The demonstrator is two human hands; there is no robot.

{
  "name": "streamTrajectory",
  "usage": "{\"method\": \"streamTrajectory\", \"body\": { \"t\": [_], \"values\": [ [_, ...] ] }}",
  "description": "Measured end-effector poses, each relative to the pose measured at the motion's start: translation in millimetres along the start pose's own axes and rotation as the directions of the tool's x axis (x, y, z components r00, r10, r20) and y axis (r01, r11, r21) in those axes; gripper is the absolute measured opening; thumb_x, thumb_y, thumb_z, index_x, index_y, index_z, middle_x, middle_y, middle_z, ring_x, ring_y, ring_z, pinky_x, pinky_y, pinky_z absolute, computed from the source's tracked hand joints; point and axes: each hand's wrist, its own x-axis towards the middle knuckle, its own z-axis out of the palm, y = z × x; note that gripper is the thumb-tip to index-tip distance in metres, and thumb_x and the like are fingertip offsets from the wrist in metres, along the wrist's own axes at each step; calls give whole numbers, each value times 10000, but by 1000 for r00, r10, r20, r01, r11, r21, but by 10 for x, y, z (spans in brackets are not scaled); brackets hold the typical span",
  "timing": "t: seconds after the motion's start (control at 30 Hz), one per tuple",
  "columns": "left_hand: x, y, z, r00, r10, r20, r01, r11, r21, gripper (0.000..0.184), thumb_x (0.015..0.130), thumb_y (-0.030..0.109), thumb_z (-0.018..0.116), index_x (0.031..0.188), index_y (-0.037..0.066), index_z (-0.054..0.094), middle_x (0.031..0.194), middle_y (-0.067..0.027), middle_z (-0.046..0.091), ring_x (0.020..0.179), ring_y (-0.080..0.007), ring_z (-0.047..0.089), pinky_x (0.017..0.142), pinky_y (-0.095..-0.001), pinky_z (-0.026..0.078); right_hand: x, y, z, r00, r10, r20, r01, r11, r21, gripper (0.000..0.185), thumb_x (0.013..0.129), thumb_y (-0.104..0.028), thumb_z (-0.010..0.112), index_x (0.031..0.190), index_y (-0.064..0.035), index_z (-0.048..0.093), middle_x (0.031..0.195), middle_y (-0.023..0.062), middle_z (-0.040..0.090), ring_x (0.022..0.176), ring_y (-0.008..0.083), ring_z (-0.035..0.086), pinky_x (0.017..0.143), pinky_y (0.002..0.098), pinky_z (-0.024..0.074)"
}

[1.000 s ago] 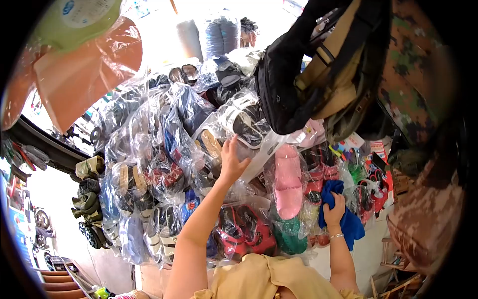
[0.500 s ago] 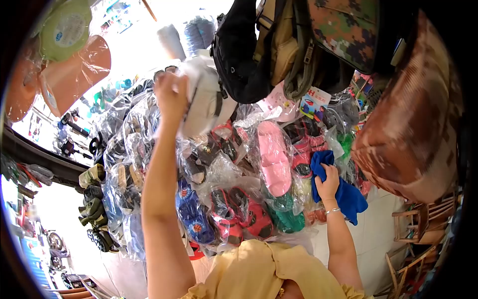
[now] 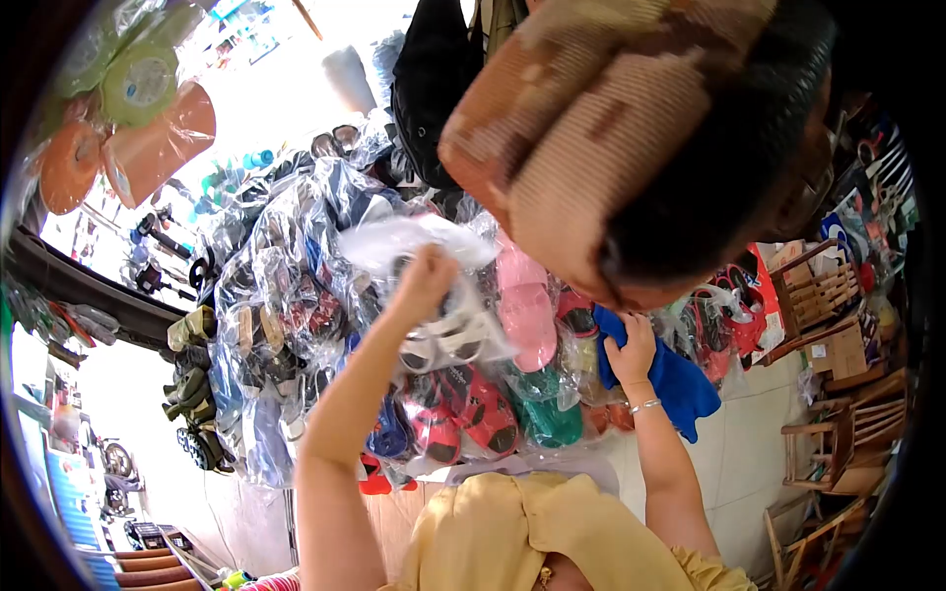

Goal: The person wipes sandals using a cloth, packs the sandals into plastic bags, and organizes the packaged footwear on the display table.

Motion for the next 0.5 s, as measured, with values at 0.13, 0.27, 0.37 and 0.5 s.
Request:
{"method": "streamTrajectory", "body": {
  "t": [0.13,0.27,0.37,0.5],
  "values": [
    [-443,-342,395,979,206,-3,-196,938,286,711,814,363,726,1397,67,445,1343,-259,500,1307,-376,434,1083,-429,342,-13,30,-46,1000,-26,11,25,998,52,481,654,-143,690,1130,-95,644,1056,168,597,999,368,569,886,446,475],
    [-708,-892,384,920,102,-378,122,844,523,845,746,445,770,1429,108,402,1332,-273,497,1266,-425,448,1063,-469,360,-14,50,-66,998,-50,33,47,996,81,484,653,-147,696,1131,-93,642,1056,168,596,998,368,568,883,446,474],
    [-781,-789,560,957,8,-288,79,954,288,924,710,456,802,1441,81,380,1321,-288,505,1216,-421,507,989,-462,437,-15,44,-55,998,-54,30,51,996,75,481,655,-150,698,1129,-90,642,1053,171,595,995,371,568,879,447,473],
    [-781,-1050,967,963,-142,-227,103,979,-176,878,758,276,768,1454,-52,347,1303,-259,567,1206,-312,567,1011,-368,433,11,41,-64,998,-57,32,54,996,67,461,668,-144,686,1122,-78,640,1048,172,597,995,372,570,878,447,474]
  ]
}}
